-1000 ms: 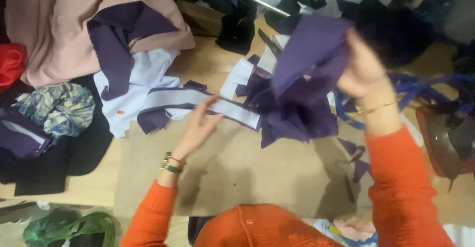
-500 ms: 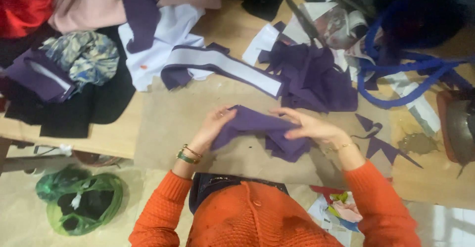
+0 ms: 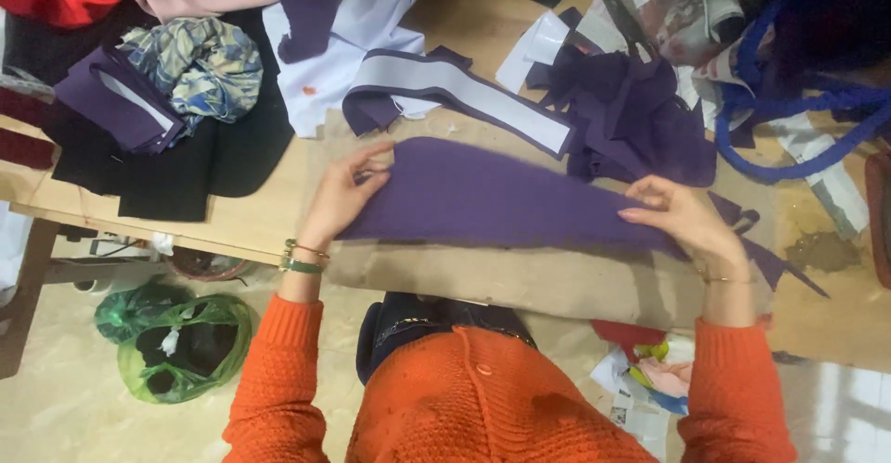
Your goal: Cutting out fabric patterns from a larger piece of purple cloth using scissors and organizing the resulting pieces.
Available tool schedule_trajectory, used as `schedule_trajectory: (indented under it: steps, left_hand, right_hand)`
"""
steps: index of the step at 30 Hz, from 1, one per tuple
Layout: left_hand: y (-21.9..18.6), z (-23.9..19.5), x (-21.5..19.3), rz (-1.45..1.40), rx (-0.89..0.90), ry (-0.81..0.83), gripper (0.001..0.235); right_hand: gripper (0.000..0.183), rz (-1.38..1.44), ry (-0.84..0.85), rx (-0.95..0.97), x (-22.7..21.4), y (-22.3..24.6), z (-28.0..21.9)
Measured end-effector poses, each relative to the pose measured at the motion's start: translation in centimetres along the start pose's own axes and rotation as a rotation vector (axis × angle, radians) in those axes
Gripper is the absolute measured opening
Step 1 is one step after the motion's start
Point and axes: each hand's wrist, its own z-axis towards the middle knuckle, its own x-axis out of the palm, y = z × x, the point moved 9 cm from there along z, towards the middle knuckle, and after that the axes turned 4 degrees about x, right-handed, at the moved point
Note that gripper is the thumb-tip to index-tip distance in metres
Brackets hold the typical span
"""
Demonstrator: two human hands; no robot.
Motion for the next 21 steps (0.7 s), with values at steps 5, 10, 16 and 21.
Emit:
schedule_trajectory:
  steps: [5,10,16,21]
  left_hand:
    - [6.7,-1.1,-0.8,0.487,-0.131,0.003,0.054]
    - [5.8,-3.5,-2.4,0.574,-0.209,0.024,0.059]
    - [7.2,-5.5,-3.8,0.602,-0.363,0.042,0.050]
    - [7.4,-6.1,-3.9,0.606,-0.395,0.018,0.046]
  right_hand:
    - [0.040,-0.286,-0.153,0.107,-0.2,-6.7,1.5]
    - [0.048,-0.205,-0.204,0.228,1.0,-4.6,-3.3]
    - [0.030,-0.146,-0.275,0.237,0.6,-8.8,-3.9]
    - [0.028,-0.029,-0.302,0.256,-0.2,-12.1,-4.1]
